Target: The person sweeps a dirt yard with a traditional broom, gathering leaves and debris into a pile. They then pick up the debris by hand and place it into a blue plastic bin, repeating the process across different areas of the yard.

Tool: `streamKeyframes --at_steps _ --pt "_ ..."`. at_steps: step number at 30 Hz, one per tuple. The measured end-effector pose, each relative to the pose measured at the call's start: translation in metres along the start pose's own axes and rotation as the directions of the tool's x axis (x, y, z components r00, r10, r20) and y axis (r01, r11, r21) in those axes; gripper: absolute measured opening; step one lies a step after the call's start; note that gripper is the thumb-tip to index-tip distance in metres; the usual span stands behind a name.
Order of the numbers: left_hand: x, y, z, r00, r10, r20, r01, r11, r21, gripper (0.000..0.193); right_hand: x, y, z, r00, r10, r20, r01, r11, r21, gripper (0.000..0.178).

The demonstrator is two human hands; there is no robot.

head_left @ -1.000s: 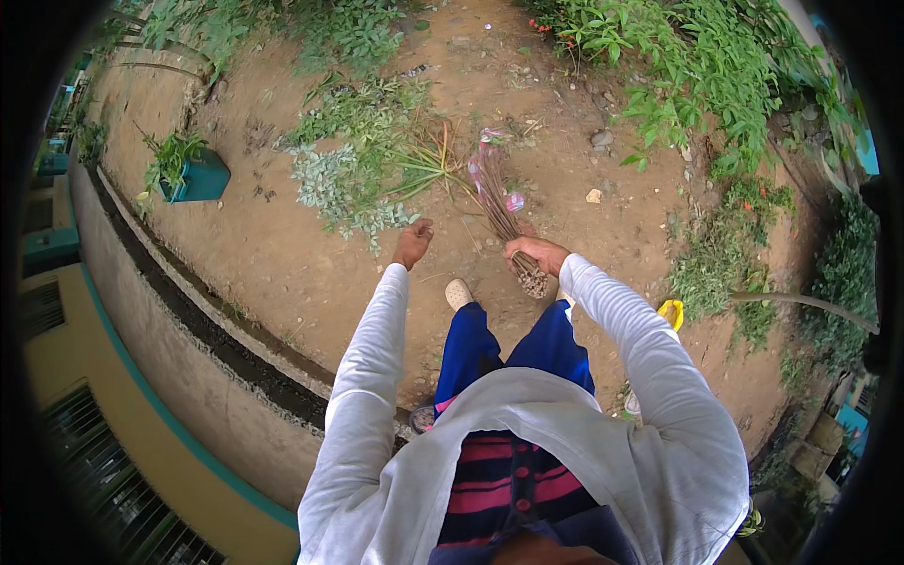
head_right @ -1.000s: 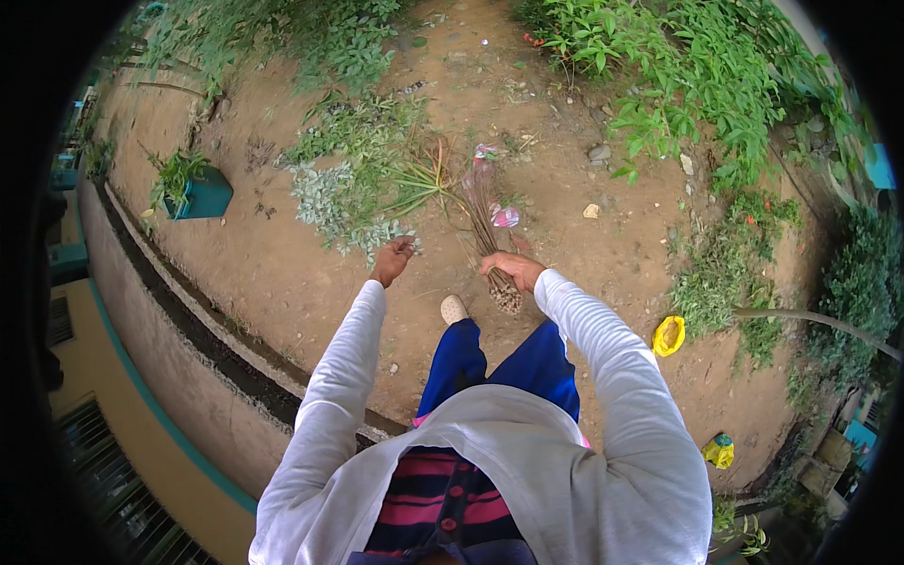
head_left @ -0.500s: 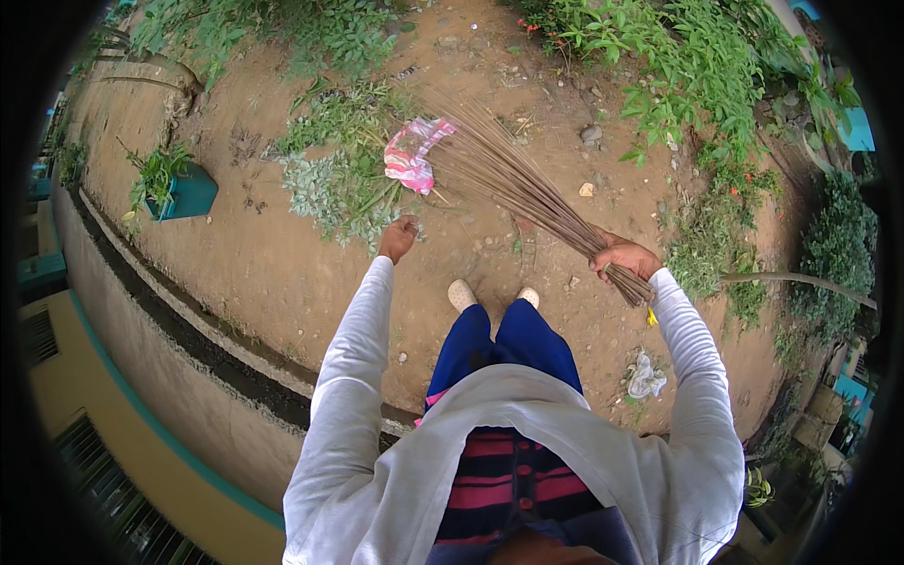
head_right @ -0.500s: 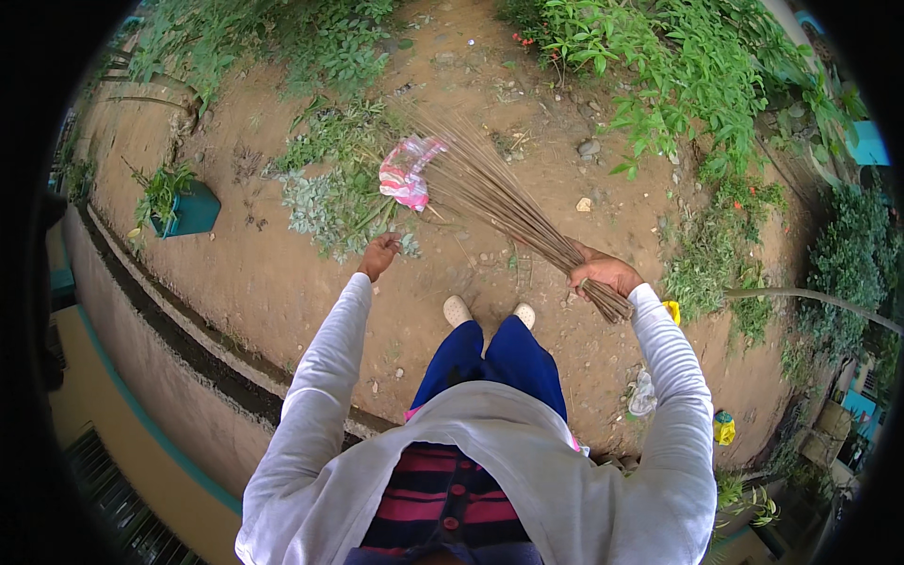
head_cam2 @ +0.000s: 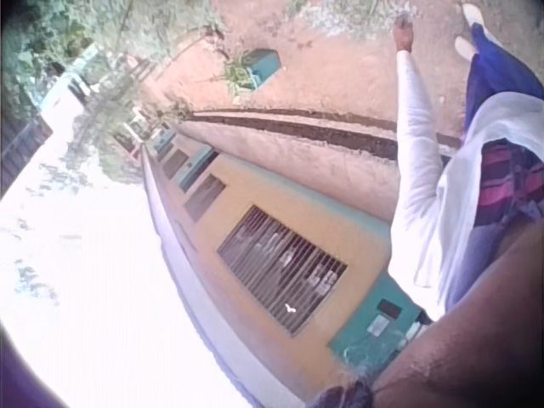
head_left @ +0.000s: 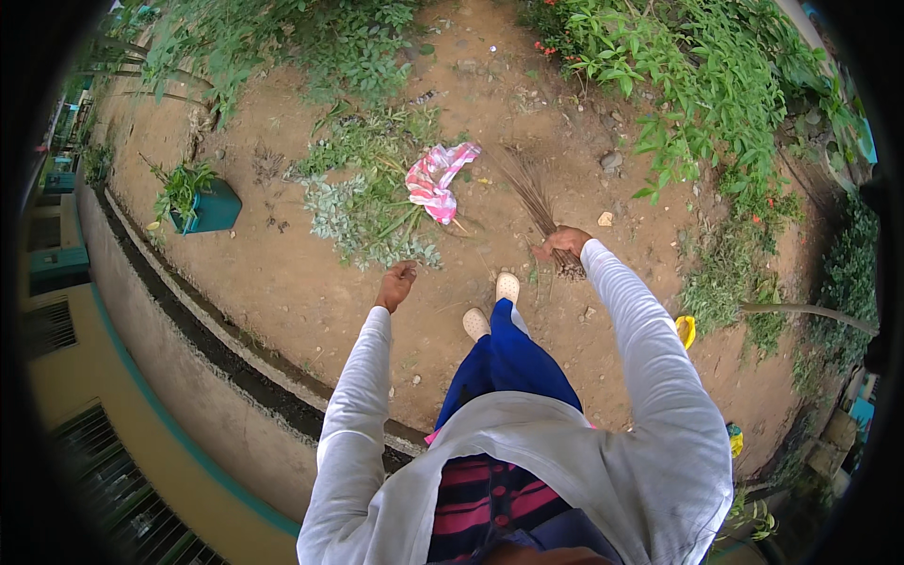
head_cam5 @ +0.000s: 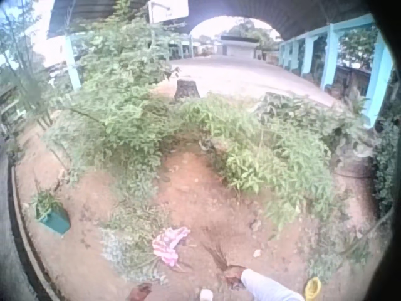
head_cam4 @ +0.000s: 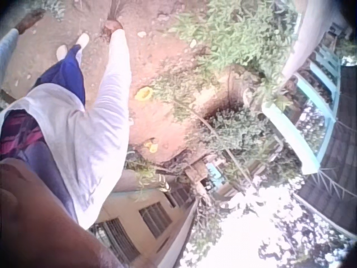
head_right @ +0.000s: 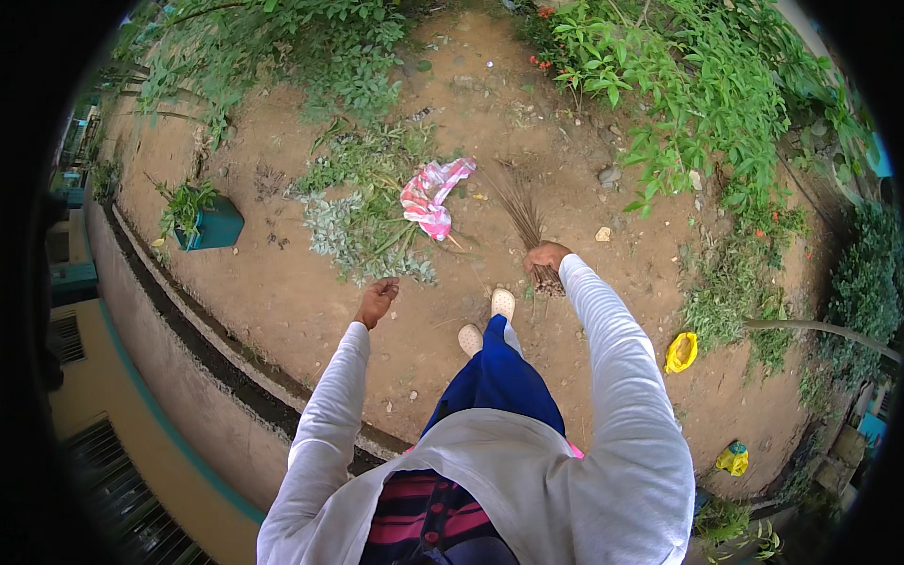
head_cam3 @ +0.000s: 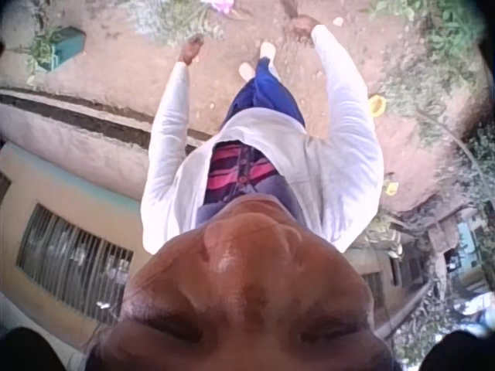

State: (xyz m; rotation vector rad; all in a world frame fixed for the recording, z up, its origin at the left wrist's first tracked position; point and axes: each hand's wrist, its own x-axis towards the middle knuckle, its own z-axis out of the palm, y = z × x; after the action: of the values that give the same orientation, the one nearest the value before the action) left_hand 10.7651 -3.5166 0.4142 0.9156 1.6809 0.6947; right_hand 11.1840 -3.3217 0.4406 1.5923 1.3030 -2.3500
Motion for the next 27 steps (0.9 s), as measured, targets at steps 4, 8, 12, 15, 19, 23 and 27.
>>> streamKeyframes --at_steps 4,8,12,15,19,23,27 --pt "0.028 0.003 -0.003 0.991 -0.078 -0.113 0.082 0.996 0.036 0.026 -0.026 -0.02 -0.005 0.988 0.034 0.15 -0.045 0.997 0.069 0.038" --pt "0.066 0.031 0.025 0.997 -0.06 -0.038 0.06 0.998 -0.01 0.026 -0.123 -0.1 -0.05 0.98 0.172 0.096 -0.143 0.957 -0.253 0.064" --pt "0.091 0.06 0.053 0.999 -0.03 -0.019 0.029 0.999 -0.031 0.028 -0.126 -0.096 -0.123 0.973 0.089 -0.215 -0.178 0.88 -0.441 0.069" --pt "0.089 0.064 0.051 0.998 0.022 -0.064 -0.023 1.0 -0.015 0.028 -0.067 -0.094 -0.148 0.945 0.069 -0.319 -0.212 0.872 -0.44 0.05" --pt "0.109 0.114 0.057 0.993 0.1 0.066 -0.091 0.989 -0.119 0.03 0.048 0.014 -0.242 0.925 -0.367 0.097 0.38 0.888 -0.259 0.024" --pt "0.106 0.079 0.019 0.998 0.043 -0.044 -0.044 0.999 -0.02 0.03 0.074 -0.049 -0.113 0.841 -0.397 0.366 0.535 0.704 -0.466 0.024" --pt "0.136 0.039 -0.004 0.999 0.026 -0.048 -0.027 0.999 -0.023 0.029 0.005 -0.134 -0.065 0.973 0.19 -0.13 -0.228 0.883 -0.411 0.066"
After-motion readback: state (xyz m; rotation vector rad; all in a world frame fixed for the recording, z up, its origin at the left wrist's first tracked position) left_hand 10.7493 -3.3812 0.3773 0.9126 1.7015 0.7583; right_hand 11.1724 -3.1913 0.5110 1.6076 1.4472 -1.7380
